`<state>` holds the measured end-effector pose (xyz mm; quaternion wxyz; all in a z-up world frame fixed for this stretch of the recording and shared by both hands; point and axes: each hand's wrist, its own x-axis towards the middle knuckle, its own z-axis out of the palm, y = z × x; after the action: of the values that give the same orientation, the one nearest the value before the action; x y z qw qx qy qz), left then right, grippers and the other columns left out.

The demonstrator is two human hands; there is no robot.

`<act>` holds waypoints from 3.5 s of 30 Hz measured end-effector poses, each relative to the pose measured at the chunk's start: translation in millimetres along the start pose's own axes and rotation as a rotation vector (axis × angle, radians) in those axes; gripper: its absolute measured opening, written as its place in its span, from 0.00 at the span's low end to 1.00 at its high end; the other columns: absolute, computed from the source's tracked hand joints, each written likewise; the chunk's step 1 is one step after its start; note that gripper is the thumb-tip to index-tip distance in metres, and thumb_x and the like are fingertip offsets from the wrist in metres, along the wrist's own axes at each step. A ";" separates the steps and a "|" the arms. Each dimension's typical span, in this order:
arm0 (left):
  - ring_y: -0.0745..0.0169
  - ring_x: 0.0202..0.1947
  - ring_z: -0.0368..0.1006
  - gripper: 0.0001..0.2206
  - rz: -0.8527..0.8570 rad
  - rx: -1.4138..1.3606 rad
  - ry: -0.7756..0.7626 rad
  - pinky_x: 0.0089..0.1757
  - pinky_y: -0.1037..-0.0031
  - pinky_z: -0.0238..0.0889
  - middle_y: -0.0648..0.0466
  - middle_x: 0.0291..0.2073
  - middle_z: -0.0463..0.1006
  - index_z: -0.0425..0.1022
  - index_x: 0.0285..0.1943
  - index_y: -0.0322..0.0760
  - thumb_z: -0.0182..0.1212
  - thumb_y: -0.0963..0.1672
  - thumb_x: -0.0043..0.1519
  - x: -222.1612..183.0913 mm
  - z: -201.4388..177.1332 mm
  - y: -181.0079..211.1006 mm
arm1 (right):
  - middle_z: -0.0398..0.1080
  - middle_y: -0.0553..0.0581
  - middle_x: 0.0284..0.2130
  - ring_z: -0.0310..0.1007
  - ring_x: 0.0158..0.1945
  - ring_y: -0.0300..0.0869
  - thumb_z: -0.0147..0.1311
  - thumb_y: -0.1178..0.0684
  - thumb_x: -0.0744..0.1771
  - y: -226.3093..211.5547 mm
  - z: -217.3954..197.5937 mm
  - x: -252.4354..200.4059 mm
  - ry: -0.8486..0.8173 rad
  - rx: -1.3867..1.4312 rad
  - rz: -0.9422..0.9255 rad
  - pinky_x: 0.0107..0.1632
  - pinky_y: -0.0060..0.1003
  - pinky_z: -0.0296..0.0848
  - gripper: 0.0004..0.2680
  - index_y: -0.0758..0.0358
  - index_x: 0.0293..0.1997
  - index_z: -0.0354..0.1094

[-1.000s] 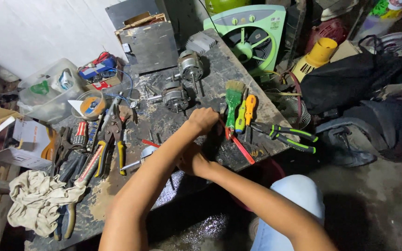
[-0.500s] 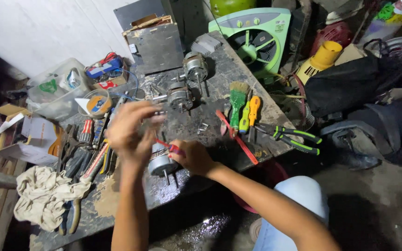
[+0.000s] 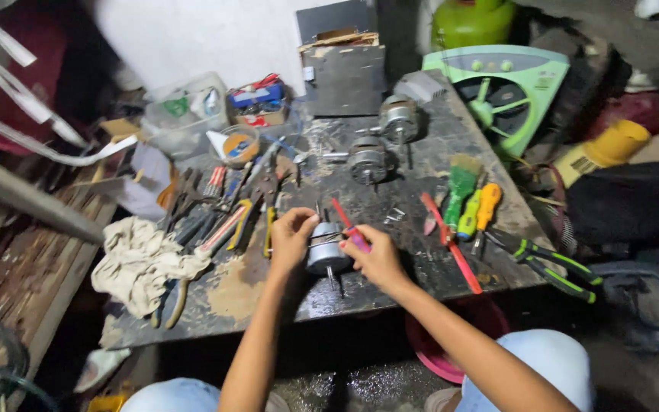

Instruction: A person uses a screwdriver to pry and adjust components of a small electric motor on a cluttered workbench.

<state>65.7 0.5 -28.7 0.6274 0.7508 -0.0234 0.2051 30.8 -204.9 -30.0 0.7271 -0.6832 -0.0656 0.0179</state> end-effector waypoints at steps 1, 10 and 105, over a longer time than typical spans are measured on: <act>0.66 0.32 0.74 0.05 -0.006 0.004 0.018 0.38 0.71 0.70 0.49 0.29 0.82 0.83 0.40 0.34 0.71 0.39 0.57 -9.8 -2.8 11.1 | 0.77 0.63 0.32 0.70 0.15 0.40 0.66 0.56 0.64 3.6 -2.8 5.3 -0.019 -0.002 0.005 0.13 0.28 0.68 0.10 0.64 0.48 0.75; 0.63 0.29 0.78 0.05 0.055 0.092 0.256 0.34 0.71 0.72 0.48 0.27 0.84 0.83 0.40 0.36 0.69 0.38 0.57 -75.1 -20.4 64.9 | 0.77 0.55 0.33 0.68 0.34 0.37 0.71 0.56 0.61 -34.3 -8.4 13.9 -0.412 -0.189 -0.303 0.38 0.36 0.70 0.11 0.61 0.45 0.79; 0.51 0.52 0.66 0.08 0.418 0.595 -0.590 0.52 0.56 0.50 0.55 0.46 0.67 0.78 0.33 0.43 0.68 0.48 0.58 -17.2 -60.5 101.5 | 0.78 0.57 0.37 0.77 0.36 0.50 0.68 0.52 0.63 -49.9 -1.2 2.3 -0.402 -0.367 -0.652 0.39 0.42 0.72 0.09 0.60 0.44 0.75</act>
<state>3.4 32.8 67.9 0.2965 0.9036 -0.2915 0.1028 30.0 -209.1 19.7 0.5336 -0.7279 -0.4208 -0.0921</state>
